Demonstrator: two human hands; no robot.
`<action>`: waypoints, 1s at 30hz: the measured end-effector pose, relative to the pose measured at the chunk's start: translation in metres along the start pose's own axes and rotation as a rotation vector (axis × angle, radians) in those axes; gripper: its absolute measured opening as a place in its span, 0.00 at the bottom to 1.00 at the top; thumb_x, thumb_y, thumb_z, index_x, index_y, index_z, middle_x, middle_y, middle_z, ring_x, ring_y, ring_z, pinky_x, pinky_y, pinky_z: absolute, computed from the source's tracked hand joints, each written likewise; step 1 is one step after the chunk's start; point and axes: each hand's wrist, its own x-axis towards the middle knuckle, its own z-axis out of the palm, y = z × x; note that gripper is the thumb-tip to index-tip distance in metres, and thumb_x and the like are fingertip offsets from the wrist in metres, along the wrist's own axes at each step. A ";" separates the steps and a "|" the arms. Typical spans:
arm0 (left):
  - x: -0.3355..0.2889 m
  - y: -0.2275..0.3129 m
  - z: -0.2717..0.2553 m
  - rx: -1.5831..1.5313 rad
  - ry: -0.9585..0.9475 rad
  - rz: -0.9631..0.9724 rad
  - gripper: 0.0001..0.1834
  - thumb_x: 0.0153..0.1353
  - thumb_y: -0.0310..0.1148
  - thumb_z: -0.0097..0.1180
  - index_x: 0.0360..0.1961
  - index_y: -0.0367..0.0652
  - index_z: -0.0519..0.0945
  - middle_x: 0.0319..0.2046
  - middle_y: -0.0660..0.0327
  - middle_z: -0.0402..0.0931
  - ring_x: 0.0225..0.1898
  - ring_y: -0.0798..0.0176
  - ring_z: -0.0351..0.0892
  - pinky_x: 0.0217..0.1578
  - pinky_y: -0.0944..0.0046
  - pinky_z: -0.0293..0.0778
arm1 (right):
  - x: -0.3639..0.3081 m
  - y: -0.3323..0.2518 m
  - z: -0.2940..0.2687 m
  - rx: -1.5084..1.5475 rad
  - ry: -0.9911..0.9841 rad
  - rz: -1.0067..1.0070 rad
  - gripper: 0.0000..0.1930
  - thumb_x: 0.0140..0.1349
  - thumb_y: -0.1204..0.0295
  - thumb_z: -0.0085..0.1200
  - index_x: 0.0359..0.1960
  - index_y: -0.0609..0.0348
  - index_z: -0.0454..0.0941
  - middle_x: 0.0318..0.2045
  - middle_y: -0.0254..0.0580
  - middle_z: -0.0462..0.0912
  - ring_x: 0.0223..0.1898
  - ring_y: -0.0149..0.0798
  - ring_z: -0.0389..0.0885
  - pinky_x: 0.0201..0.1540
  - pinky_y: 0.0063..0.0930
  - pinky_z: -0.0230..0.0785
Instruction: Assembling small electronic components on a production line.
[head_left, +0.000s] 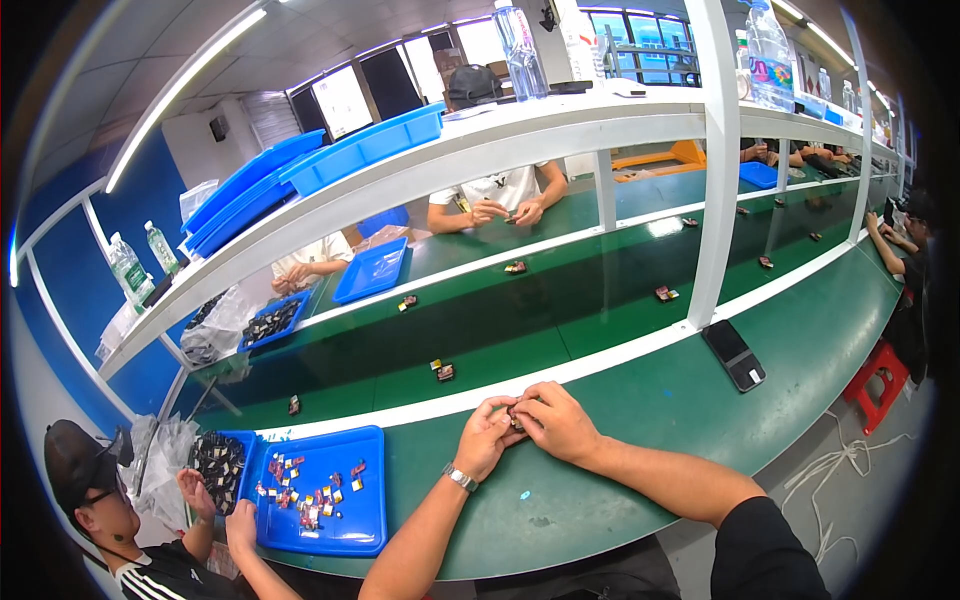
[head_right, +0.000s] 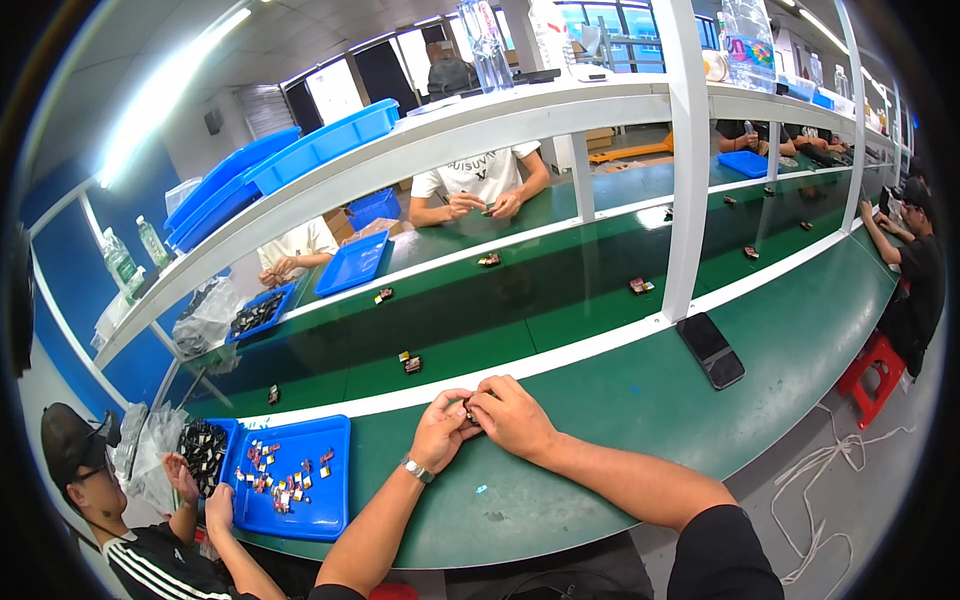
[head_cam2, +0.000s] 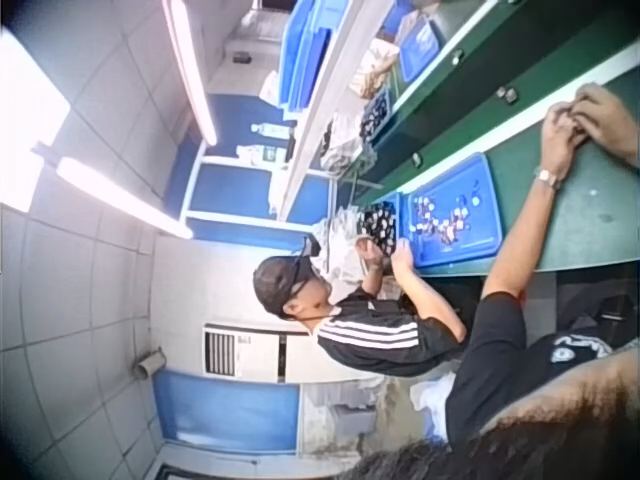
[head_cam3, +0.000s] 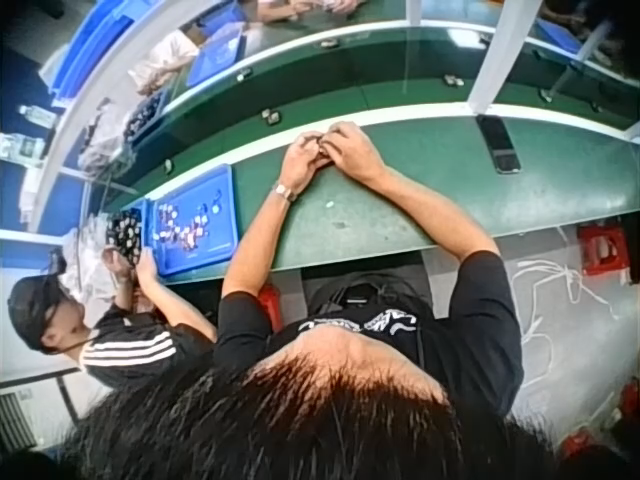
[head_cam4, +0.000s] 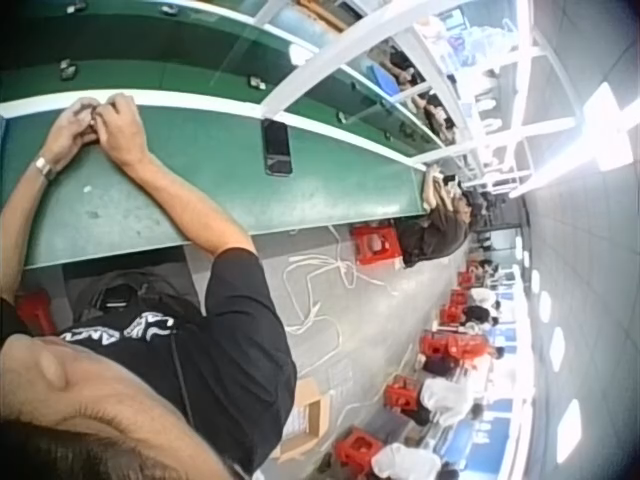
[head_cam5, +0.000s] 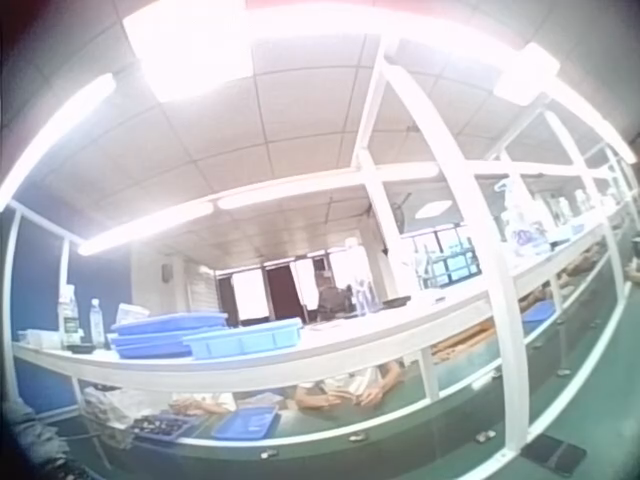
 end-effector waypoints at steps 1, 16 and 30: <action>0.000 -0.001 0.000 0.001 -0.002 0.001 0.14 0.70 0.26 0.43 0.55 0.42 0.66 0.49 0.58 0.77 0.50 0.64 0.77 0.53 0.58 0.75 | 0.000 0.001 0.001 -0.001 0.001 -0.001 0.09 0.49 0.79 0.63 0.33 0.58 0.80 0.37 0.40 0.77 0.41 0.43 0.77 0.41 0.33 0.74; 0.000 -0.002 0.001 -0.036 -0.015 0.033 0.13 0.70 0.27 0.45 0.55 0.43 0.67 0.48 0.60 0.78 0.50 0.65 0.77 0.53 0.59 0.75 | -0.002 0.001 0.001 -0.201 -0.005 -0.125 0.09 0.50 0.77 0.60 0.35 0.57 0.81 0.34 0.35 0.77 0.39 0.38 0.77 0.36 0.29 0.75; 0.000 -0.004 -0.002 -0.033 -0.015 0.049 0.12 0.70 0.26 0.44 0.54 0.43 0.67 0.51 0.58 0.75 0.51 0.62 0.76 0.53 0.58 0.75 | 0.004 -0.006 0.000 -0.173 0.061 -0.109 0.06 0.49 0.77 0.62 0.29 0.59 0.78 0.36 0.39 0.76 0.38 0.41 0.76 0.37 0.33 0.74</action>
